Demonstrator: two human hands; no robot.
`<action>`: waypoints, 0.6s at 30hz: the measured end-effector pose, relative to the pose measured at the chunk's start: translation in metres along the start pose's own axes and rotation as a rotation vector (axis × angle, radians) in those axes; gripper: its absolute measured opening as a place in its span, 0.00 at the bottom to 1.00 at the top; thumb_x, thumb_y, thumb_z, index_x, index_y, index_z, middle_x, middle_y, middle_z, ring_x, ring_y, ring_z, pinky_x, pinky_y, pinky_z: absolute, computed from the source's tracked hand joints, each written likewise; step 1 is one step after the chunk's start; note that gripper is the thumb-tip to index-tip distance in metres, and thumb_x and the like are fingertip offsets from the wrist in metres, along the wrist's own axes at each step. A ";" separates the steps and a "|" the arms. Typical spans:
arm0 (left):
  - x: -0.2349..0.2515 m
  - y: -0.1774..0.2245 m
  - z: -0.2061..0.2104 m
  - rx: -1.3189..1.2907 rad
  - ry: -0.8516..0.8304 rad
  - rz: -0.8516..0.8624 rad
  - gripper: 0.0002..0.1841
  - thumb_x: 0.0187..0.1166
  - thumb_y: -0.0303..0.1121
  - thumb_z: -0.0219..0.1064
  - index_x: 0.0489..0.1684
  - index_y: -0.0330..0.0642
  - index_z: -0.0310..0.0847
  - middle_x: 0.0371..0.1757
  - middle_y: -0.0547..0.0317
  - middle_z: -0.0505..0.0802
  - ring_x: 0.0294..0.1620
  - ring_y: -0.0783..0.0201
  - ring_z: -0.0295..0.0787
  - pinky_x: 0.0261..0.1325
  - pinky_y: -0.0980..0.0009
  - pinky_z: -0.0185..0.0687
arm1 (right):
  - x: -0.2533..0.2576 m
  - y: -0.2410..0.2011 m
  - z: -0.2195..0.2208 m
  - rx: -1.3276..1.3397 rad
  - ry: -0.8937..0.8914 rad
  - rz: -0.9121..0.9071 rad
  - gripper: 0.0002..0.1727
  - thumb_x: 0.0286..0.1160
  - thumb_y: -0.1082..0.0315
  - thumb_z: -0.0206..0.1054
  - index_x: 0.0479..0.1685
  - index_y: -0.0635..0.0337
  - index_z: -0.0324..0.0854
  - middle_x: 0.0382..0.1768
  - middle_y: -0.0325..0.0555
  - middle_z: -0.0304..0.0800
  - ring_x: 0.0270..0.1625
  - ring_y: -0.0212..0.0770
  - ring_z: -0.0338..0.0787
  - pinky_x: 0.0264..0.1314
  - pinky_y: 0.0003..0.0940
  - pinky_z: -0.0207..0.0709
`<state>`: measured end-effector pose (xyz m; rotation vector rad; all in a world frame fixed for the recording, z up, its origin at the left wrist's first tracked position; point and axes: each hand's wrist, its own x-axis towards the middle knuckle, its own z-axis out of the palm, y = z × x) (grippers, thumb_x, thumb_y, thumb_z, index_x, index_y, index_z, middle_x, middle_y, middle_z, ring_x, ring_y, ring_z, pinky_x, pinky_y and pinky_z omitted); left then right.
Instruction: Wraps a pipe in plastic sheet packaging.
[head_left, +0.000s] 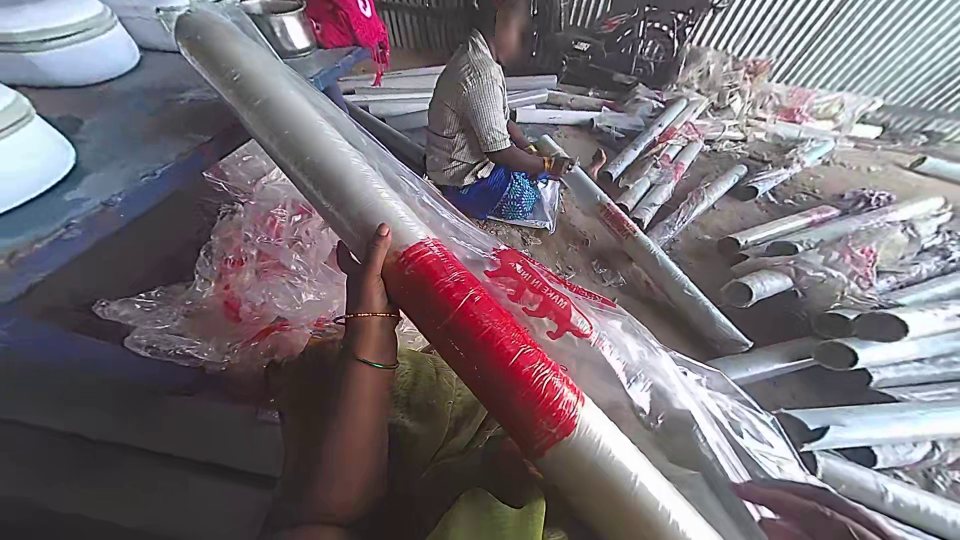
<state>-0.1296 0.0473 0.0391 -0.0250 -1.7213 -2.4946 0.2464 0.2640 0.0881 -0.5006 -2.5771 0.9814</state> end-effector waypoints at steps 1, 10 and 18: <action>0.001 -0.002 -0.002 -0.025 -0.027 -0.006 0.47 0.76 0.55 0.70 0.92 0.50 0.44 0.72 0.54 0.83 0.66 0.64 0.86 0.67 0.63 0.84 | 0.017 -0.007 0.001 -0.052 0.002 -0.045 0.18 0.82 0.65 0.65 0.50 0.75 0.89 0.45 0.65 0.91 0.36 0.31 0.84 0.41 0.23 0.79; 0.007 -0.011 -0.009 -0.167 -0.035 -0.039 0.40 0.83 0.42 0.61 0.92 0.49 0.39 0.74 0.54 0.78 0.67 0.69 0.82 0.67 0.69 0.80 | 0.185 -0.091 0.066 -0.284 -0.106 -0.331 0.18 0.80 0.56 0.67 0.60 0.55 0.91 0.60 0.52 0.91 0.51 0.48 0.92 0.52 0.50 0.84; 0.002 -0.013 -0.015 -0.289 -0.051 -0.104 0.36 0.85 0.34 0.50 0.92 0.46 0.34 0.68 0.54 0.78 0.59 0.77 0.81 0.59 0.79 0.79 | 0.266 -0.150 0.133 -0.344 -0.501 -0.093 0.34 0.89 0.45 0.56 0.84 0.59 0.70 0.60 0.62 0.89 0.62 0.59 0.88 0.68 0.62 0.73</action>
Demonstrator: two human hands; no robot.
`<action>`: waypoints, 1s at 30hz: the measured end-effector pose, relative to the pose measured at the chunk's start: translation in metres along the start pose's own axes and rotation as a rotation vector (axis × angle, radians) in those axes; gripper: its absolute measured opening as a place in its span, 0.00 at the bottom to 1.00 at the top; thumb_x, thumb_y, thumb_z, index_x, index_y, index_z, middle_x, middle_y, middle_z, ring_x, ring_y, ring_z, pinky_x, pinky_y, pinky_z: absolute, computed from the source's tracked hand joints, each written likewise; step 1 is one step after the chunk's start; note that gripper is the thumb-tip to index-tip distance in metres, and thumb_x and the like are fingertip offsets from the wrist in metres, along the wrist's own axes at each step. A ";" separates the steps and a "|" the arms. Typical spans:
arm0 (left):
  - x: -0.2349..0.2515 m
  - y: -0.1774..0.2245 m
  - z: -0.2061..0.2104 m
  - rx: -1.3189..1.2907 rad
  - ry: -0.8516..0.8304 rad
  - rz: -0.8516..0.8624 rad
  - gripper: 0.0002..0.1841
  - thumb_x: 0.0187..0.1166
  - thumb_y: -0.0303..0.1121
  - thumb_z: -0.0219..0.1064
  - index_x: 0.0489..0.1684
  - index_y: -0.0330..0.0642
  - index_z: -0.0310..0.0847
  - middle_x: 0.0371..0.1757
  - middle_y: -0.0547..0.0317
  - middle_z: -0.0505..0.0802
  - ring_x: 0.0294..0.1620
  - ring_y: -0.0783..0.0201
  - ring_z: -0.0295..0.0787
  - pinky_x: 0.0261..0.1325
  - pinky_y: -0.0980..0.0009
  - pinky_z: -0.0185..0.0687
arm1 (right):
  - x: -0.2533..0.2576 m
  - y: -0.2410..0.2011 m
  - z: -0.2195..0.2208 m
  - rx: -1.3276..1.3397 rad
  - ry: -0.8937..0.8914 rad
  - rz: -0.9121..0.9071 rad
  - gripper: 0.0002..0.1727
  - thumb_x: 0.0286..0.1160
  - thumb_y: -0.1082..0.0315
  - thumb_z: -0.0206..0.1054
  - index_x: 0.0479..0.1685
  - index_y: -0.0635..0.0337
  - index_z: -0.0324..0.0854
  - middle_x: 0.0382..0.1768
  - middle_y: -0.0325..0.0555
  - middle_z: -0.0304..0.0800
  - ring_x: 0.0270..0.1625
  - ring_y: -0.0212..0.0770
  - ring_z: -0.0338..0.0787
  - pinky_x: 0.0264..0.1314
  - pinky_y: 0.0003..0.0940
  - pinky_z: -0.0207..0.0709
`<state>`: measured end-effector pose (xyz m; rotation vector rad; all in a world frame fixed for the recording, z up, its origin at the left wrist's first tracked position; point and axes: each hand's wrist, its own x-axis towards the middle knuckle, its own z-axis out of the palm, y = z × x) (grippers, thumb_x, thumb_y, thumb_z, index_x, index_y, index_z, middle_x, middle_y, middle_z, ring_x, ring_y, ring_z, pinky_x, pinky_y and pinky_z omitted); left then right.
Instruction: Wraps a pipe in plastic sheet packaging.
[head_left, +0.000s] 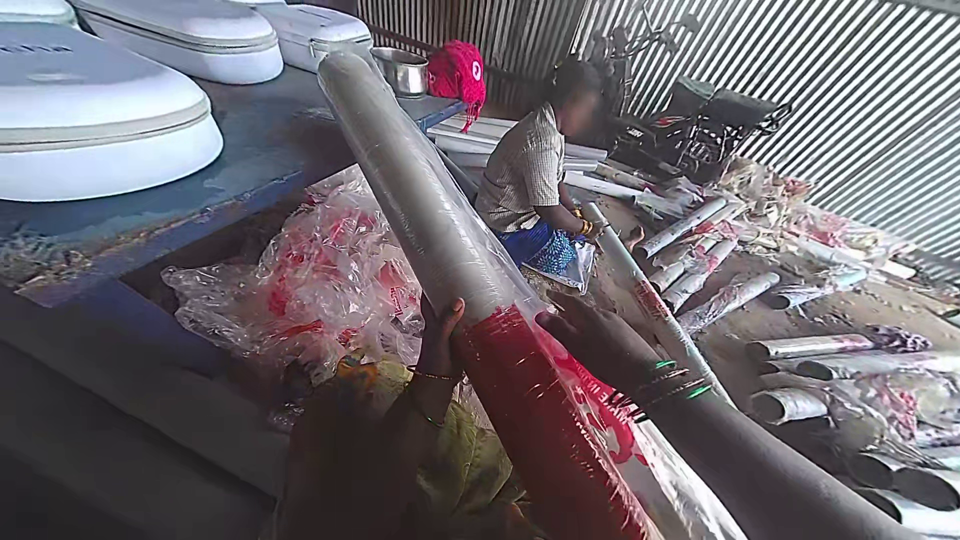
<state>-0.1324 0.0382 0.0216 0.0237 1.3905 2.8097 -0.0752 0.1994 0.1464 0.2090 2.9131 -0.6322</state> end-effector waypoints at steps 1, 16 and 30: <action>0.000 -0.002 -0.002 -0.020 -0.016 0.012 0.36 0.84 0.34 0.49 0.91 0.43 0.34 0.66 0.56 0.78 0.58 0.79 0.81 0.59 0.80 0.79 | 0.007 -0.003 0.001 0.014 -0.022 0.009 0.31 0.89 0.46 0.58 0.78 0.61 0.76 0.53 0.61 0.90 0.55 0.56 0.88 0.62 0.58 0.75; -0.007 0.004 -0.004 -0.119 -0.057 -0.055 0.27 0.92 0.43 0.39 0.82 0.35 0.51 0.63 0.59 0.82 0.61 0.79 0.83 0.64 0.79 0.80 | -0.030 -0.016 -0.004 0.141 0.225 -0.291 0.12 0.81 0.59 0.65 0.34 0.58 0.83 0.18 0.27 0.71 0.17 0.17 0.67 0.21 0.17 0.62; -0.002 0.043 -0.017 0.041 0.095 -0.085 0.22 0.93 0.30 0.41 0.83 0.34 0.52 0.57 0.53 0.82 0.51 0.76 0.85 0.53 0.80 0.83 | -0.068 -0.036 0.049 -0.031 0.312 -0.794 0.12 0.73 0.61 0.67 0.27 0.58 0.81 0.17 0.43 0.81 0.17 0.39 0.84 0.13 0.33 0.72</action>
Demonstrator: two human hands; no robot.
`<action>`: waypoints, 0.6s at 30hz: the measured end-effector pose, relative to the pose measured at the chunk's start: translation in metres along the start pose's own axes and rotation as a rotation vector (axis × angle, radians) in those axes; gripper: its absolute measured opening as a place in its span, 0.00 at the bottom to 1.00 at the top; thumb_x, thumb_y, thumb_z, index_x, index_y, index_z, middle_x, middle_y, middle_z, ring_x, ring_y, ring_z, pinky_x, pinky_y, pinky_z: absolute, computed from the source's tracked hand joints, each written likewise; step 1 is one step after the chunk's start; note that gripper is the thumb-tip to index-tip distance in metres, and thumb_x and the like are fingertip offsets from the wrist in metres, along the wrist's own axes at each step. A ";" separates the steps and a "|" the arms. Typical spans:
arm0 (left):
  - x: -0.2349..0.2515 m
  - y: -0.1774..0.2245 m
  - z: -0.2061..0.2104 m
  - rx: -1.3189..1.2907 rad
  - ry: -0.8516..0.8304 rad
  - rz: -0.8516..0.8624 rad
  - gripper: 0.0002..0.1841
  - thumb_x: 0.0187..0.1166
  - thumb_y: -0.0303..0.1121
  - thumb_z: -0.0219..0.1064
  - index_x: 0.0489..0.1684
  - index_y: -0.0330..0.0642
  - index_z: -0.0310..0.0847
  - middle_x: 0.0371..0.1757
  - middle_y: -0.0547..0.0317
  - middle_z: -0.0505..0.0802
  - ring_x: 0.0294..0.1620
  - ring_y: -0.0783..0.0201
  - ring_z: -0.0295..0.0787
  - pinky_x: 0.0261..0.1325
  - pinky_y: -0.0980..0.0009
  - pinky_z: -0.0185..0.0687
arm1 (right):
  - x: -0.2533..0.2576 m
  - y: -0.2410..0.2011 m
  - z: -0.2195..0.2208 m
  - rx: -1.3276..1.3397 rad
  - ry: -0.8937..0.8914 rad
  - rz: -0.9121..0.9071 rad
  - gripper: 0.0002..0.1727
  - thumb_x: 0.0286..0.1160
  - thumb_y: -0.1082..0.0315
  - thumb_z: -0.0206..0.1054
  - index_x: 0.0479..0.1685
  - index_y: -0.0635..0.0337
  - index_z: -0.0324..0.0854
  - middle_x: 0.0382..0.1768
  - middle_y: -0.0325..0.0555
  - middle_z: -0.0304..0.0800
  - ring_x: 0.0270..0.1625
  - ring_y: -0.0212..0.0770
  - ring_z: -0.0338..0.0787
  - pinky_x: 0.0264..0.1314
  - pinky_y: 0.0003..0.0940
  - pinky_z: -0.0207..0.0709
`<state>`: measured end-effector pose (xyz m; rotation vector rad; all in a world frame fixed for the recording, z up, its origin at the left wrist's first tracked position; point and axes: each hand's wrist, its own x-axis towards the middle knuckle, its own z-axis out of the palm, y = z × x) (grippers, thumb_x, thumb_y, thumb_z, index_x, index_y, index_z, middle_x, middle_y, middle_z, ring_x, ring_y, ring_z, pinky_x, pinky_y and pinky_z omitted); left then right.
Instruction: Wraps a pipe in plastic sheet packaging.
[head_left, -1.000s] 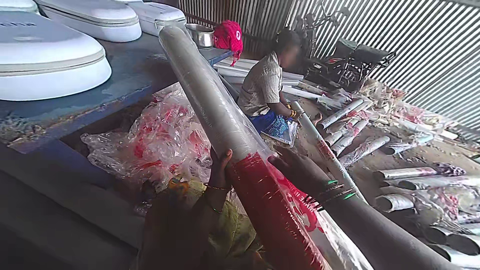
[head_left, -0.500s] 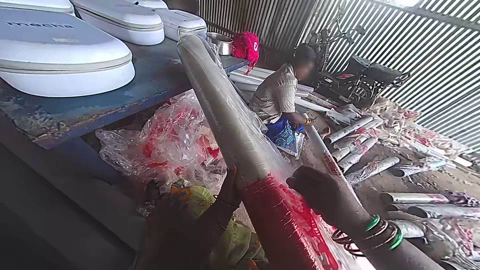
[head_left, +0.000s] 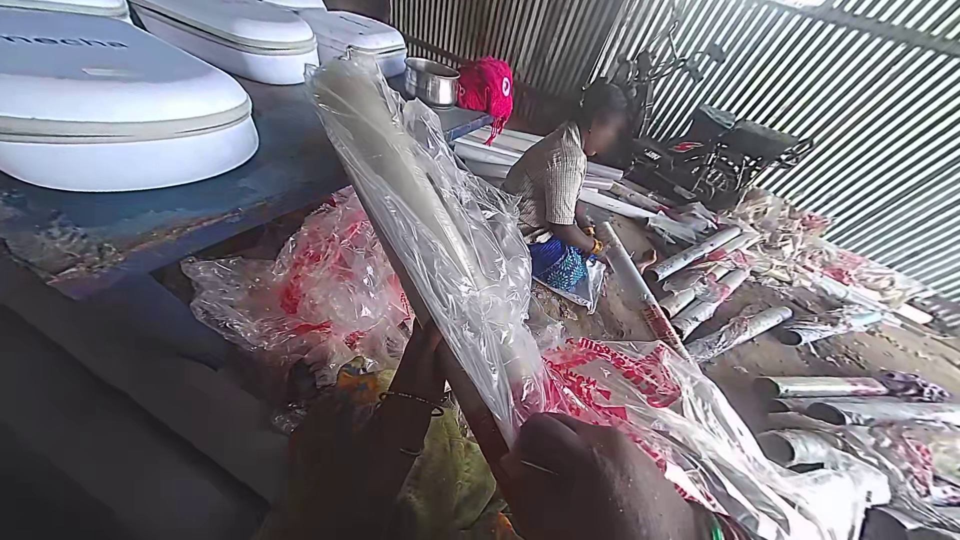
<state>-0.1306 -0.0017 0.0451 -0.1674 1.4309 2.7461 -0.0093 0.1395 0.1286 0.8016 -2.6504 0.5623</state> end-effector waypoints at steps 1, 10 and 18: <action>0.001 -0.002 0.000 -0.006 -0.005 0.024 0.23 0.92 0.30 0.43 0.83 0.34 0.53 0.57 0.53 0.83 0.51 0.75 0.85 0.54 0.79 0.83 | 0.000 0.004 -0.002 -0.011 0.017 0.003 0.13 0.75 0.59 0.66 0.27 0.58 0.81 0.17 0.42 0.80 0.17 0.38 0.83 0.13 0.32 0.71; -0.003 -0.008 0.006 -0.081 0.002 0.087 0.18 0.89 0.32 0.42 0.74 0.40 0.58 0.45 0.67 0.85 0.43 0.82 0.87 0.49 0.82 0.85 | 0.008 0.049 -0.034 -0.115 -0.195 0.479 0.17 0.86 0.59 0.61 0.38 0.65 0.84 0.26 0.52 0.85 0.31 0.50 0.87 0.33 0.50 0.75; 0.008 -0.015 0.004 0.063 0.002 0.081 0.34 0.82 0.42 0.58 0.85 0.40 0.49 0.55 0.61 0.85 0.51 0.78 0.87 0.55 0.78 0.85 | 0.000 0.087 -0.068 -0.268 0.008 0.542 0.10 0.82 0.65 0.67 0.39 0.63 0.87 0.26 0.52 0.87 0.30 0.52 0.87 0.33 0.57 0.76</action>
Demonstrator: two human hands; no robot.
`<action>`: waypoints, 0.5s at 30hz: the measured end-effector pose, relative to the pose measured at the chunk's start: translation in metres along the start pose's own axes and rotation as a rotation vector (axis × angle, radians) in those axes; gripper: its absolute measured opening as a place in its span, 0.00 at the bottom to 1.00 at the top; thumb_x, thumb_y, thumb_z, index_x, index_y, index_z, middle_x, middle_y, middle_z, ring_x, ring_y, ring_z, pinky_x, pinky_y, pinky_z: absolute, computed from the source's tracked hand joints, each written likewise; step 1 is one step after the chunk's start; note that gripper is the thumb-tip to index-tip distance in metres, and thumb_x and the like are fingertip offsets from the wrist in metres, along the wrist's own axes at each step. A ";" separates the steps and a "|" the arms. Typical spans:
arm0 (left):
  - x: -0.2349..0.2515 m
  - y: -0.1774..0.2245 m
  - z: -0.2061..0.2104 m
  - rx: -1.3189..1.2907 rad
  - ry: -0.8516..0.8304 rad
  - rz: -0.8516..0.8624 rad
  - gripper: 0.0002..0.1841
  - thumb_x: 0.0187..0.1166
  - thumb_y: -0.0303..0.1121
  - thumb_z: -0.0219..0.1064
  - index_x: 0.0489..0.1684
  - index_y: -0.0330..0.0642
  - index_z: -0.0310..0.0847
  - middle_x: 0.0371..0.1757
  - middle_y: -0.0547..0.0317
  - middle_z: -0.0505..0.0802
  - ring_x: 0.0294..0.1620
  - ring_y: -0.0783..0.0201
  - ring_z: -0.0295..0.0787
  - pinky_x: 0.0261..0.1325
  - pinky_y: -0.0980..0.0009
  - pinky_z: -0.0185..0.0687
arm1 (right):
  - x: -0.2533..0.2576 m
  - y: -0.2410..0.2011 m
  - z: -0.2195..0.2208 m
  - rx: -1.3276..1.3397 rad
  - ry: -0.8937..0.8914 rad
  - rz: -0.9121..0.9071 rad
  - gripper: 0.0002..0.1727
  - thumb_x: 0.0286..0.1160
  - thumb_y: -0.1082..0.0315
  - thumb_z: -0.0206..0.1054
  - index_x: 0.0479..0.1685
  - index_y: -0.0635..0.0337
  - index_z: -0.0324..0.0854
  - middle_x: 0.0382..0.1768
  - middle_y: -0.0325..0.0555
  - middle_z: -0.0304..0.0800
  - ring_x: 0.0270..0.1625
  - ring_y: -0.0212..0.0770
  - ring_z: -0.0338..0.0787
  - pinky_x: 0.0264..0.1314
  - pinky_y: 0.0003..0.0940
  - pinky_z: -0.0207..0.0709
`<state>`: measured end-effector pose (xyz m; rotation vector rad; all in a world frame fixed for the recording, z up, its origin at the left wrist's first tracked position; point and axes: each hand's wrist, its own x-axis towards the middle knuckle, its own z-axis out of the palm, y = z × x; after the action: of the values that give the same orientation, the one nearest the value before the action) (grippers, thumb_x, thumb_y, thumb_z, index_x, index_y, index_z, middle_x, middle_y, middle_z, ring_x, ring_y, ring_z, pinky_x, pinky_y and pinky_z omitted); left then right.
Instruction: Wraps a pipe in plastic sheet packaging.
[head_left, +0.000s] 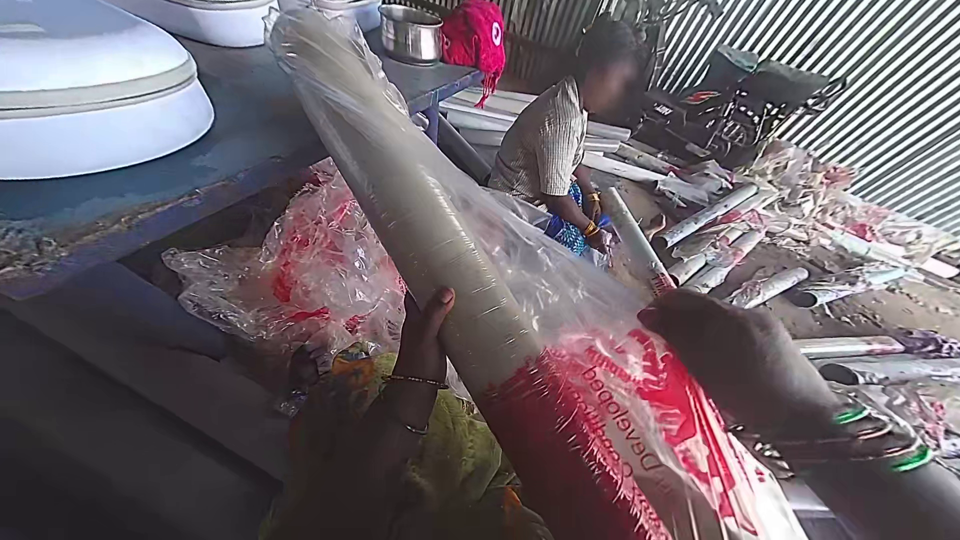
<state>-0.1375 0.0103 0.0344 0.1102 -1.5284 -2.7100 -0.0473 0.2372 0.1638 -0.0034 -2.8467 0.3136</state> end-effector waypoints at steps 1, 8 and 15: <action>0.001 -0.003 0.002 0.033 0.005 -0.016 0.38 0.80 0.44 0.61 0.87 0.41 0.47 0.58 0.58 0.85 0.52 0.76 0.87 0.56 0.76 0.85 | 0.003 0.008 0.000 -0.013 -0.010 0.030 0.10 0.84 0.65 0.67 0.40 0.63 0.87 0.27 0.54 0.87 0.31 0.54 0.87 0.34 0.59 0.75; 0.000 0.004 0.000 0.103 -0.012 -0.030 0.41 0.79 0.43 0.62 0.88 0.35 0.45 0.66 0.47 0.81 0.59 0.70 0.83 0.62 0.71 0.80 | 0.015 0.002 0.037 0.265 -0.292 0.256 0.14 0.88 0.62 0.61 0.53 0.66 0.84 0.31 0.48 0.85 0.30 0.39 0.80 0.37 0.40 0.73; -0.002 0.016 -0.003 0.054 -0.059 -0.104 0.46 0.75 0.44 0.65 0.89 0.34 0.41 0.71 0.43 0.78 0.63 0.69 0.82 0.64 0.72 0.79 | 0.044 0.048 0.012 0.694 0.127 0.534 0.23 0.95 0.52 0.44 0.47 0.58 0.80 0.24 0.27 0.80 0.10 0.17 0.62 0.13 0.14 0.60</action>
<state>-0.1358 -0.0002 0.0465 0.1150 -1.6582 -2.7755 -0.0945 0.2825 0.1540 -0.6168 -2.4152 1.3274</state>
